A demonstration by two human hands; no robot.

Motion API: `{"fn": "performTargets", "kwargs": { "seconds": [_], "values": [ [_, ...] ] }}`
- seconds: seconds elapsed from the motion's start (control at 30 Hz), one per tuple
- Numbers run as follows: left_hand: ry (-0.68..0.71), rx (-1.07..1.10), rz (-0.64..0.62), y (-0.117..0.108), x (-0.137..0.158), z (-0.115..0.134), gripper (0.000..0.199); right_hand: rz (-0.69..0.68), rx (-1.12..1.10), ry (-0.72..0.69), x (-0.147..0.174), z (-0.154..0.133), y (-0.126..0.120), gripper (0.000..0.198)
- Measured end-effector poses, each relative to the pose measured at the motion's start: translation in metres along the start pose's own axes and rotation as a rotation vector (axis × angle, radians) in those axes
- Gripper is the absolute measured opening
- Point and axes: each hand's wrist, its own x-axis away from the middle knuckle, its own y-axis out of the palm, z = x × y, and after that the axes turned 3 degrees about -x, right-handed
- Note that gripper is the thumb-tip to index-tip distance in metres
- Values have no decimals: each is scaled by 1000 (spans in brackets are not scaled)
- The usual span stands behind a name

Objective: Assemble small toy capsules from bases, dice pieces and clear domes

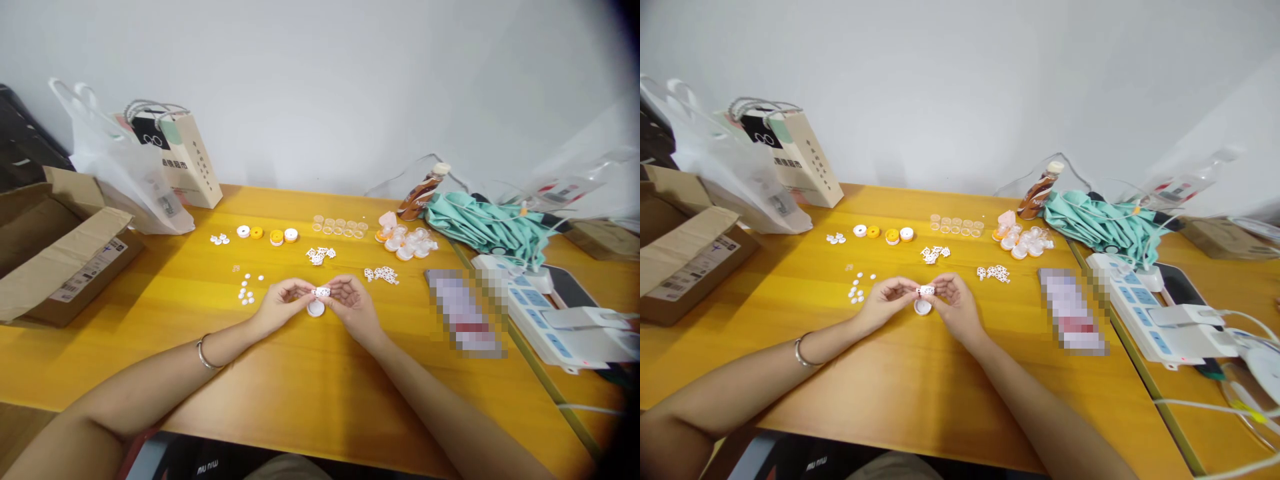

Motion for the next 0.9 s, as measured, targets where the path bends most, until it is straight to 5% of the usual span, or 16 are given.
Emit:
{"fn": "performTargets", "kwargs": {
  "seconds": [0.43,0.8,0.9],
  "values": [
    [14,-181,-85,0,3,-1,22,-2,-32,-15,1,0,0,21],
    [143,-222,-7,-1,4,-3,35,-127,86,-107,0,7,-5,25],
    [155,-268,8,-3,3,-4,28,-187,263,-124,-4,7,-13,35]
  ]
}}
